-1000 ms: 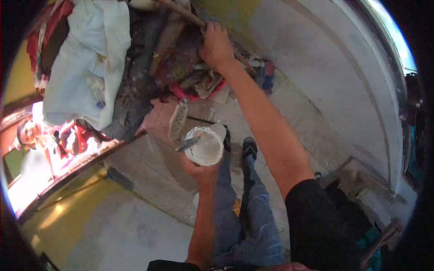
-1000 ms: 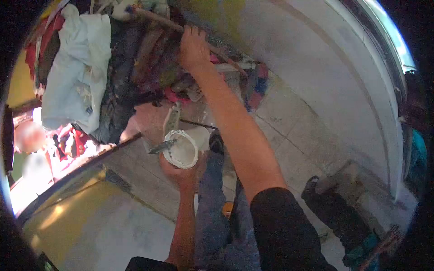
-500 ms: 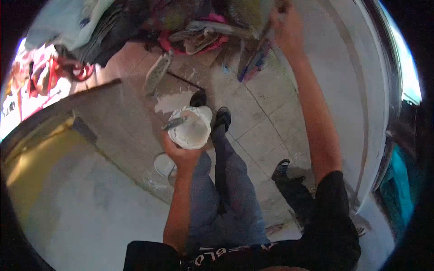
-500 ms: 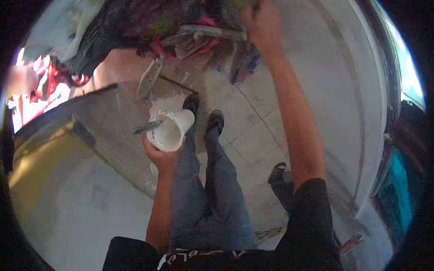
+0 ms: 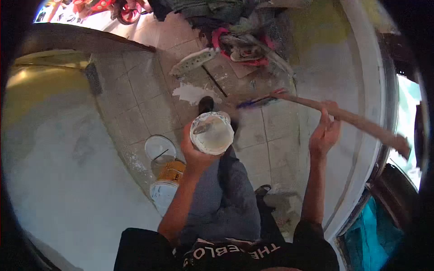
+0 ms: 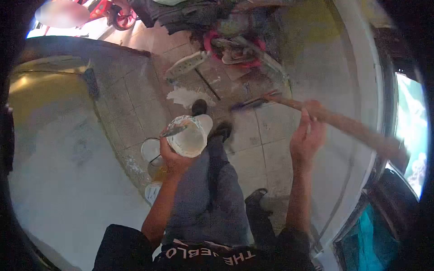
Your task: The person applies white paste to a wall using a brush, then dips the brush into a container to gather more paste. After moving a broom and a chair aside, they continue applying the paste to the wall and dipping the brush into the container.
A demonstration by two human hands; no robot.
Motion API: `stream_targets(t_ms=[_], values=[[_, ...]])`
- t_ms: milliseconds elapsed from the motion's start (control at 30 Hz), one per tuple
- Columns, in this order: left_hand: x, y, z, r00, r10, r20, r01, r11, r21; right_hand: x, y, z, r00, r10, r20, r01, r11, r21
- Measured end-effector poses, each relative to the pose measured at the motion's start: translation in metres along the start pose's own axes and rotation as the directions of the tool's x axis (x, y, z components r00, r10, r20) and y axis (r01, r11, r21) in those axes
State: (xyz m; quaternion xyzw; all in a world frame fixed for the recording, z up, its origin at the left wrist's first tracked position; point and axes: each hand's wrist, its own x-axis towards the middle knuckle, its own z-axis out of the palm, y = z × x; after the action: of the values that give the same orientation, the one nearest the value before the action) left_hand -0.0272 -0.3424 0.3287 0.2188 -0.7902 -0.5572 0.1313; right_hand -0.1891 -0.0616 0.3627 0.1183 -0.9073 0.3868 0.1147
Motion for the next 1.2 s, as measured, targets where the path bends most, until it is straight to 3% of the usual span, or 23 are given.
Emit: stream_targets(t_ms=[67,133,200,233,300,367,433,567,667,733,800,833,867,900,933,1000,1033,1100,1133,1200], values=[[0.002,0.003,-0.001,1.0,-0.018,-0.008,0.018,1.0,0.017,0.045,-0.027,0.032,0.997,-0.009,0.082,0.004,0.999,0.05],[-0.001,-0.004,0.0,1.0,-0.03,0.001,0.03,1.0,0.007,0.067,-0.038,0.064,0.977,-0.213,-0.006,0.213,0.976,0.052],[-0.011,-0.017,0.001,0.981,-0.17,-0.091,0.156,0.977,-0.143,0.09,-0.047,0.096,0.967,-0.255,-0.026,0.255,0.967,0.014],[-0.005,-0.018,0.0,0.982,-0.167,-0.092,0.153,0.978,-0.142,0.101,-0.049,0.111,0.974,-0.226,-0.004,0.226,0.974,-0.013],[-0.008,-0.019,-0.007,0.997,-0.049,-0.051,0.052,0.998,0.046,0.116,-0.049,0.142,0.985,-0.175,0.006,0.175,0.982,-0.077],[-0.007,-0.02,-0.018,0.996,-0.083,0.006,0.083,0.993,0.081,0.117,-0.05,0.166,0.993,-0.116,0.037,0.119,0.988,-0.101],[-0.008,-0.022,-0.024,0.994,-0.102,0.032,0.098,0.989,0.115,0.119,-0.05,0.185,0.933,0.176,0.315,-0.099,0.964,-0.247],[0.005,-0.031,-0.018,0.986,-0.114,0.125,0.105,0.991,0.079,0.123,-0.03,0.212,0.949,0.196,0.249,-0.127,0.955,-0.267],[0.016,-0.037,-0.01,0.974,-0.109,0.199,0.085,0.988,0.127,0.127,-0.026,0.186,0.942,0.224,0.25,-0.192,0.971,-0.146],[0.023,-0.04,-0.001,0.966,-0.081,0.246,0.046,0.988,0.145,0.111,-0.044,0.148,0.948,0.104,0.299,-0.184,0.95,0.252],[0.038,-0.028,0.003,0.963,0.069,0.261,-0.106,0.986,0.131,0.103,-0.076,0.098,0.948,0.156,0.277,-0.268,0.862,0.431],[0.04,-0.027,0.013,0.956,0.079,0.282,-0.115,0.987,0.115,0.103,-0.093,0.065,0.966,0.107,0.234,-0.211,0.848,0.486],[0.042,-0.028,0.02,0.949,0.027,0.314,-0.057,0.994,0.089,0.105,-0.102,0.042,0.998,-0.053,0.04,0.024,0.846,0.533],[0.044,-0.03,0.029,0.938,-0.018,0.347,-0.006,0.998,0.067,0.122,-0.115,0.003,0.964,-0.264,0.026,0.201,0.792,0.577],[0.045,-0.031,0.036,0.926,-0.01,0.377,-0.017,0.998,0.067,0.131,-0.118,-0.03,0.891,-0.455,0.003,0.355,0.7,0.619],[0.05,-0.029,0.024,0.895,0.063,0.441,-0.099,0.993,0.06,0.128,-0.137,-0.088,0.742,-0.668,-0.055,0.581,0.6,0.55],[0.073,-0.019,0.03,0.877,0.053,0.477,-0.107,0.99,0.086,0.141,-0.133,-0.109,0.702,-0.707,-0.085,0.641,0.576,0.507],[0.068,0.007,0.062,0.845,0.255,0.471,-0.363,0.919,0.154,0.14,-0.119,-0.157,0.662,-0.742,-0.107,0.705,0.567,0.426],[0.069,0.022,0.076,0.836,0.157,0.526,-0.259,0.958,0.126,0.141,-0.109,-0.178,0.651,-0.75,-0.114,0.724,0.57,0.388],[0.073,0.036,0.116,0.805,0.181,0.566,-0.286,0.953,0.102,0.14,-0.086,-0.218,0.632,-0.765,-0.127,0.758,0.575,0.306]])
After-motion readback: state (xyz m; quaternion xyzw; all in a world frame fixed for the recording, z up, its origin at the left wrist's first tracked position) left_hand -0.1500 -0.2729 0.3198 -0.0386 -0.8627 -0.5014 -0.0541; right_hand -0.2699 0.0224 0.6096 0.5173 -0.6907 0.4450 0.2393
